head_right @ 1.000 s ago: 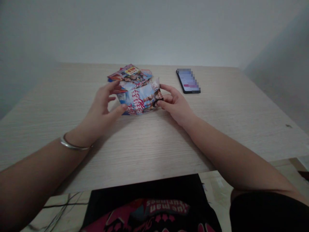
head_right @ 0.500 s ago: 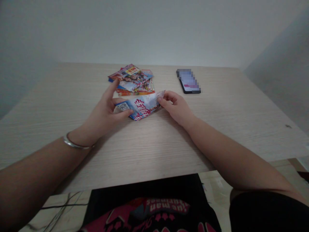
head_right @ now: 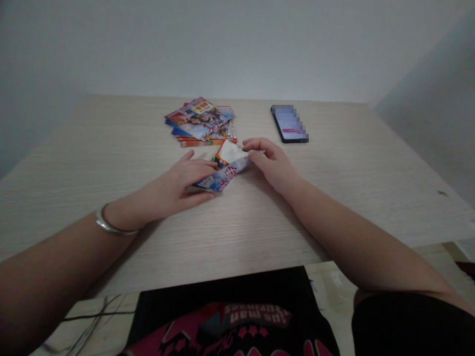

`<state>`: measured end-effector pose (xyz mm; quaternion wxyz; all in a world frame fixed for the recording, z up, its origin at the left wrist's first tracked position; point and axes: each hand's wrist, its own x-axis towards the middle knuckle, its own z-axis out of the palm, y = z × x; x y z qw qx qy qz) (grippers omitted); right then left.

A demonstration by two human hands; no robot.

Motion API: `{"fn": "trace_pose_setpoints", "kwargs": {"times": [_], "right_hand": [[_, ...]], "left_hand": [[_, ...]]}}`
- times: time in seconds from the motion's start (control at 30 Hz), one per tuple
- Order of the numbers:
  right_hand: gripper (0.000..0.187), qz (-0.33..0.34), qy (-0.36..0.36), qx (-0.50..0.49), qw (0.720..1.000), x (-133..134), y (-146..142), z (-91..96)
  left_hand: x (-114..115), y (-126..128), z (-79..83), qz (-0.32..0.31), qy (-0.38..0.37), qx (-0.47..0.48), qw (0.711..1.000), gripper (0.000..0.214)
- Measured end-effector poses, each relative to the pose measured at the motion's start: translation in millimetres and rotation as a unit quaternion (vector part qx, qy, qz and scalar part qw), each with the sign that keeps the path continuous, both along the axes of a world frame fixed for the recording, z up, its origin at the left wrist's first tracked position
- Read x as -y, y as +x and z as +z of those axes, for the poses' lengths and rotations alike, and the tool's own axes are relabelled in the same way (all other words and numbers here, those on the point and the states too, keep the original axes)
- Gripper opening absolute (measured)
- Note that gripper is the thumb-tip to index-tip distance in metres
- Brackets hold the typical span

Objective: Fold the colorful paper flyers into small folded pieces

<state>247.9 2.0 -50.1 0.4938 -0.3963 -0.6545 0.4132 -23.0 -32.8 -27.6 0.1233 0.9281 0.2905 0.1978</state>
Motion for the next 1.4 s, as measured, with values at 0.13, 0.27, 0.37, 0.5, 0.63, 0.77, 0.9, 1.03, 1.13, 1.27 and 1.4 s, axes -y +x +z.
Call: {"fn": "trace_pose_setpoints", "kwargs": {"times": [0.13, 0.27, 0.37, 0.5, 0.63, 0.77, 0.9, 1.03, 1.13, 1.27, 1.4], "right_hand": [[0.027, 0.012, -0.043, -0.008, 0.999, -0.5, -2.2, -1.4], [0.035, 0.029, -0.076, -0.009, 0.997, -3.9, -3.7, -7.6], [0.036, 0.025, -0.077, 0.021, 0.996, -6.0, -3.1, -11.5], [0.034, 0.007, -0.107, 0.028, 0.994, -3.1, -5.8, -8.2], [0.036, -0.019, -0.168, 0.023, 0.985, 1.9, -10.3, 0.6], [0.042, -0.011, -0.173, -0.011, 0.985, 2.5, -9.5, 6.3], [0.052, 0.043, -0.149, -0.046, 0.987, 1.4, -6.0, 8.7], [0.065, 0.079, -0.104, 0.0, 0.991, -1.3, -3.8, 3.4], [0.071, 0.067, -0.089, 0.028, 0.993, -3.6, -4.2, -3.1], [0.067, 0.045, -0.08, 0.052, 0.994, -2.6, -9.0, -5.6], [0.06, 0.018, -0.073, 0.092, 0.993, 0.0, -14.6, -4.1]], "left_hand": [[2.6, 0.1, -1.9, -0.034, 0.072, -0.017, 0.997, 0.032], [6.1, 1.4, -1.2, -0.039, 0.107, -0.055, 0.992, 0.032], [7.7, 2.0, -0.7, -0.04, 0.103, -0.073, 0.991, 0.03], [10.2, 3.9, 2.0, -0.059, 0.109, -0.065, 0.99, 0.022], [13.8, 5.7, 7.2, -0.043, 0.127, -0.108, 0.985, 0.024], [13.5, 3.7, 7.4, -0.018, 0.144, -0.128, 0.981, 0.027], [10.1, 1.3, 2.5, 0.005, 0.135, -0.126, 0.983, 0.029], [9.5, 0.8, -1.0, 0.012, 0.13, -0.128, 0.983, 0.032], [10.4, 0.7, -0.9, 0.012, 0.128, -0.13, 0.983, 0.032], [11.3, 1.1, 1.6, 0.012, 0.115, -0.138, 0.984, 0.031], [10.9, 2.4, 5.6, 0.0, 0.089, -0.153, 0.984, 0.034]]}}
